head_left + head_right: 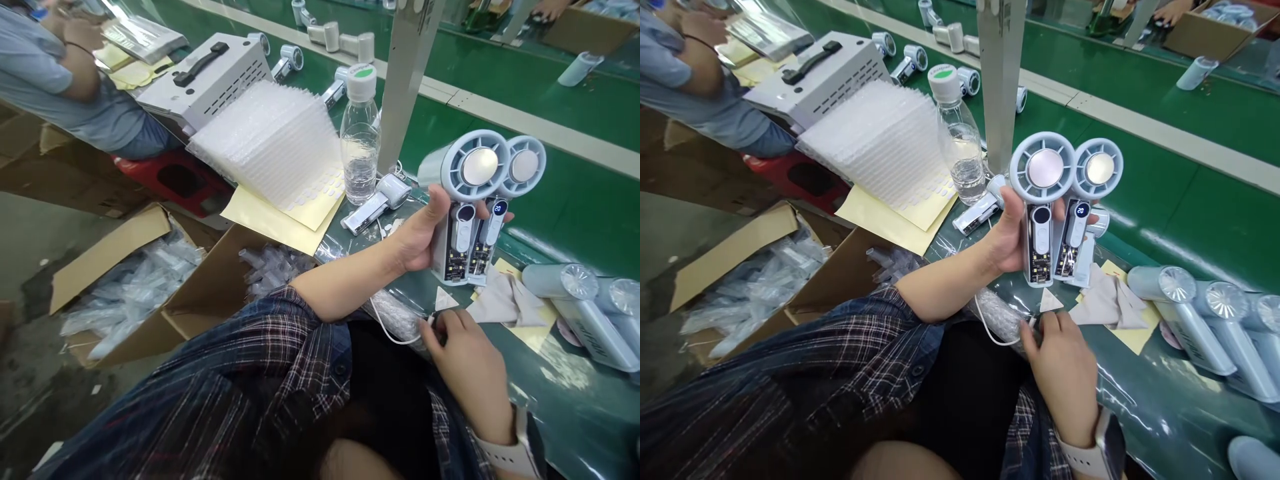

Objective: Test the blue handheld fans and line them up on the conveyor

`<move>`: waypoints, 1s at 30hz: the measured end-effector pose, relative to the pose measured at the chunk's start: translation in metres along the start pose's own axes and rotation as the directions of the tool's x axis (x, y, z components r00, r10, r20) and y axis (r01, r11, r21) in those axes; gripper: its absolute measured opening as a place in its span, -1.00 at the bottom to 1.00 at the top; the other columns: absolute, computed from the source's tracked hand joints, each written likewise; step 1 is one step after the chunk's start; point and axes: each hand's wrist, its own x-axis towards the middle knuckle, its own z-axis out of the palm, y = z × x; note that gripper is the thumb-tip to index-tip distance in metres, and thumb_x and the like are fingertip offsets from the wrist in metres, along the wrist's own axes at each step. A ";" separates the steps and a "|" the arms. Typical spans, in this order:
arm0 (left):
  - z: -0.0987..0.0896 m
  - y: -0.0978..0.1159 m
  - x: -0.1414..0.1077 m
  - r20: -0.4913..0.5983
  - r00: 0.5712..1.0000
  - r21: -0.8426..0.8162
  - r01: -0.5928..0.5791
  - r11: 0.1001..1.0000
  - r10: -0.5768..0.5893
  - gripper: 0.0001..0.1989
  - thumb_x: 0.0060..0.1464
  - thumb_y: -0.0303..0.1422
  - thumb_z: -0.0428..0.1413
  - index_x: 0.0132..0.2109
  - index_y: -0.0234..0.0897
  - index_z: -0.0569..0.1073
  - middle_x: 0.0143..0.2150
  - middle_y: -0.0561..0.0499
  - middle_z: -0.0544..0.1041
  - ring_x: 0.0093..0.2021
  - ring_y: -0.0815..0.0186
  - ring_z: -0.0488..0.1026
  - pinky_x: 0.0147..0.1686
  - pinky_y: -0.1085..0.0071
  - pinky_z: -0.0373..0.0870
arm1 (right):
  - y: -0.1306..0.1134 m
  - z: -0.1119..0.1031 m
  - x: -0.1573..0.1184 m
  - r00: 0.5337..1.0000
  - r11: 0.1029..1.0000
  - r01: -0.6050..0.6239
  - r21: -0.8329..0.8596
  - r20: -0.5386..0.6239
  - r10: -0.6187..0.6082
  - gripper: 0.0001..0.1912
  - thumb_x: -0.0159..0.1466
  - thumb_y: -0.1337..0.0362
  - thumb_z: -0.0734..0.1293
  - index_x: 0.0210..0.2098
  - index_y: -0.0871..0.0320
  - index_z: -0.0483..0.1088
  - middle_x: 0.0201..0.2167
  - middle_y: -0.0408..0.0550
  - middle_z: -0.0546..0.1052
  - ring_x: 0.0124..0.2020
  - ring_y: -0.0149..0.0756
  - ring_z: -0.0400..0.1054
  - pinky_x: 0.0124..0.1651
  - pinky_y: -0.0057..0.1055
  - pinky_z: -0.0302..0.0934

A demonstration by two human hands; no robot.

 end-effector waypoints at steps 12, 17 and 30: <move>-0.002 -0.005 0.001 0.039 0.996 -0.025 -0.083 0.996 0.084 -0.19 -0.03 0.52 0.12 -0.32 -0.22 0.36 0.07 -0.27 0.61 0.37 -0.12 0.48 0.22 0.02 0.56 | -0.019 -0.025 0.049 0.969 0.222 -0.244 0.944 0.226 0.102 -0.63 0.32 -0.07 0.56 -0.26 0.09 0.53 -0.67 -0.26 0.37 -0.60 -0.35 0.30 -0.49 -0.39 0.22; -0.002 0.000 -0.001 0.027 0.994 -0.065 -0.101 0.993 0.103 -0.24 0.06 0.46 0.13 -0.32 -0.22 0.33 0.04 -0.24 0.64 0.31 -0.09 0.53 0.23 0.00 0.54 | -0.029 -0.014 0.047 0.980 0.244 -0.125 0.962 0.081 0.184 -0.74 0.45 0.06 0.47 -0.25 0.07 0.46 -0.57 -0.26 0.42 -0.49 -0.38 0.37 -0.35 -0.39 0.32; -0.003 -0.016 -0.004 -0.113 0.984 0.171 -0.117 0.978 0.138 0.05 -0.46 0.69 0.12 -0.26 -0.23 0.47 0.06 -0.24 0.66 0.22 -0.13 0.54 0.11 0.07 0.57 | -0.048 -0.008 0.047 0.955 0.163 -0.034 0.986 -0.016 0.295 -0.68 0.46 0.02 0.45 -0.31 0.06 0.39 -0.66 -0.35 0.24 -0.66 -0.44 0.18 -0.50 -0.46 0.13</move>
